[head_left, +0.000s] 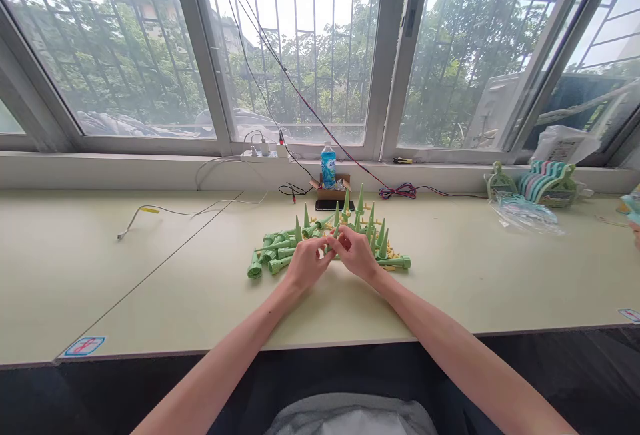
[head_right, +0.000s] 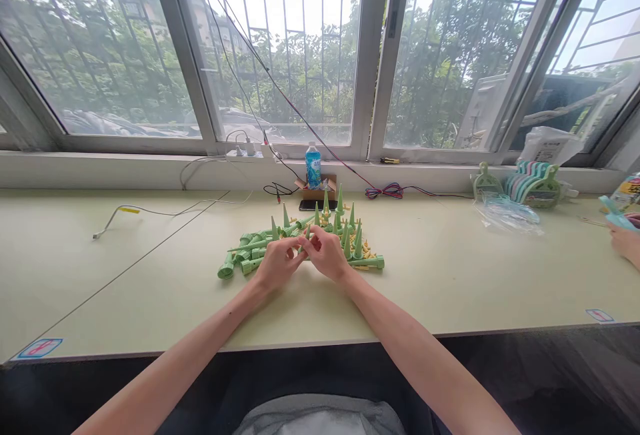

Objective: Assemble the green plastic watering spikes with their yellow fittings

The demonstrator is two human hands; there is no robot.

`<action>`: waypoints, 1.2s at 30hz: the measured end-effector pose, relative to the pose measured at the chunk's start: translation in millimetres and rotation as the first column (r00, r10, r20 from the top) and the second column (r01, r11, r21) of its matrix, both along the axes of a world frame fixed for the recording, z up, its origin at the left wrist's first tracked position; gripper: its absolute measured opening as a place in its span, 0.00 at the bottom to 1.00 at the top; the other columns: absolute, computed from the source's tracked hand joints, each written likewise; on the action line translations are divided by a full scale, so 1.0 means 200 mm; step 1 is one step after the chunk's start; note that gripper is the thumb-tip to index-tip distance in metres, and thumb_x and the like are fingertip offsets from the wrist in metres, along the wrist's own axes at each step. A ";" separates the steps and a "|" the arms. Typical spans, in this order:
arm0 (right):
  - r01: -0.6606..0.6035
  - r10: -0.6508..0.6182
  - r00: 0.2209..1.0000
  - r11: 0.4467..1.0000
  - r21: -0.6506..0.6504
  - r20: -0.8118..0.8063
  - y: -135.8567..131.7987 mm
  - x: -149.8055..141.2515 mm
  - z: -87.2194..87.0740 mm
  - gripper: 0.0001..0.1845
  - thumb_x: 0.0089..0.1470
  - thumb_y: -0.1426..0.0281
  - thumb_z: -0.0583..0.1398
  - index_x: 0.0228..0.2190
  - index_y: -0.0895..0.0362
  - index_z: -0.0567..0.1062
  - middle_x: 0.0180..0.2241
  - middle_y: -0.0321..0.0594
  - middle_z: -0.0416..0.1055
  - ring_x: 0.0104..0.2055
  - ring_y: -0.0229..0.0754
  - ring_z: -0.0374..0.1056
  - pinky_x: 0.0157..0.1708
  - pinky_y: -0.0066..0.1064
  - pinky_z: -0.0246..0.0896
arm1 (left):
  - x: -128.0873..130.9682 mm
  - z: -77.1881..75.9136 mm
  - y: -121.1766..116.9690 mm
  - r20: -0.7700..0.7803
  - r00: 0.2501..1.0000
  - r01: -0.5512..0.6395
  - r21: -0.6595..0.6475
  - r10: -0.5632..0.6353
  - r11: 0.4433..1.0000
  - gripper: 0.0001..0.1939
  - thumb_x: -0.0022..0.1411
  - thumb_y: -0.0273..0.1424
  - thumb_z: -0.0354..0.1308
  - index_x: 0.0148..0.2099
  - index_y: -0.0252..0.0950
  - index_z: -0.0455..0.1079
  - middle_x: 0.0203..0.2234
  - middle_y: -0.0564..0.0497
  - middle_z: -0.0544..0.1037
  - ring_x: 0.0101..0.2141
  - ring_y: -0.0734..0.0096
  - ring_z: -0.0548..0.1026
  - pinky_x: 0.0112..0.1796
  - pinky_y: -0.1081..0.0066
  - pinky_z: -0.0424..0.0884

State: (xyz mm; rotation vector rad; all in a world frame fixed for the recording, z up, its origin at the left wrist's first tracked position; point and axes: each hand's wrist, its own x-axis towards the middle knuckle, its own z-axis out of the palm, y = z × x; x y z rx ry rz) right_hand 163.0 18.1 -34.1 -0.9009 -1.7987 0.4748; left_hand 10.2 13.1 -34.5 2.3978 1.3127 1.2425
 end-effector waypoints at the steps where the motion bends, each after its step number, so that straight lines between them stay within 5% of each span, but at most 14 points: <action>1: 0.004 -0.004 1.000 1.000 0.001 0.002 0.00 0.00 0.00 0.15 0.59 0.57 0.54 0.31 0.56 0.68 0.19 0.31 0.63 0.20 0.34 0.56 0.23 0.26 0.53 | 0.00 0.00 0.00 -0.002 1.000 -0.002 -0.002 0.002 1.000 0.07 0.60 0.33 0.56 0.34 0.37 0.75 0.23 0.55 0.74 0.20 0.78 0.63 0.28 0.75 0.63; 10: 0.066 -0.066 0.997 0.998 -0.009 0.028 0.02 0.00 -0.02 0.15 0.60 0.59 0.52 0.27 0.55 0.63 0.22 0.32 0.62 0.20 0.34 0.55 0.22 0.27 0.51 | 0.01 0.00 -0.01 -0.052 0.998 -0.029 -0.071 0.025 0.997 0.12 0.57 0.40 0.59 0.37 0.38 0.73 0.22 0.53 0.76 0.21 0.72 0.70 0.28 0.73 0.65; 20: 0.126 -0.128 0.991 0.991 0.050 0.029 0.00 0.00 0.00 0.13 0.60 0.63 0.51 0.26 0.55 0.62 0.20 0.32 0.59 0.21 0.34 0.54 0.23 0.27 0.50 | 0.03 0.01 -0.06 -0.001 1.000 -0.018 -0.061 0.018 0.998 0.11 0.57 0.37 0.58 0.39 0.39 0.63 0.22 0.57 0.75 0.18 0.74 0.69 0.26 0.73 0.63; 28: 0.234 -0.238 0.971 0.964 0.123 0.018 0.00 0.02 0.01 0.14 0.59 0.65 0.51 0.23 0.54 0.57 0.18 0.29 0.54 0.20 0.34 0.51 0.23 0.27 0.49 | 0.04 0.01 -0.06 -0.118 0.992 0.037 -0.034 -0.041 0.999 0.16 0.58 0.34 0.54 0.20 0.36 0.59 0.15 0.56 0.68 0.17 0.77 0.61 0.24 0.74 0.57; 36: 0.240 -0.249 0.966 0.962 0.128 0.063 0.00 0.02 0.00 0.06 0.59 0.66 0.51 0.31 0.55 0.63 0.20 0.29 0.58 0.21 0.35 0.56 0.25 0.27 0.51 | 0.05 -0.02 -0.07 -0.222 0.964 0.142 -0.045 -0.148 0.989 0.16 0.58 0.30 0.52 0.18 0.37 0.59 0.13 0.55 0.63 0.17 0.76 0.57 0.23 0.73 0.55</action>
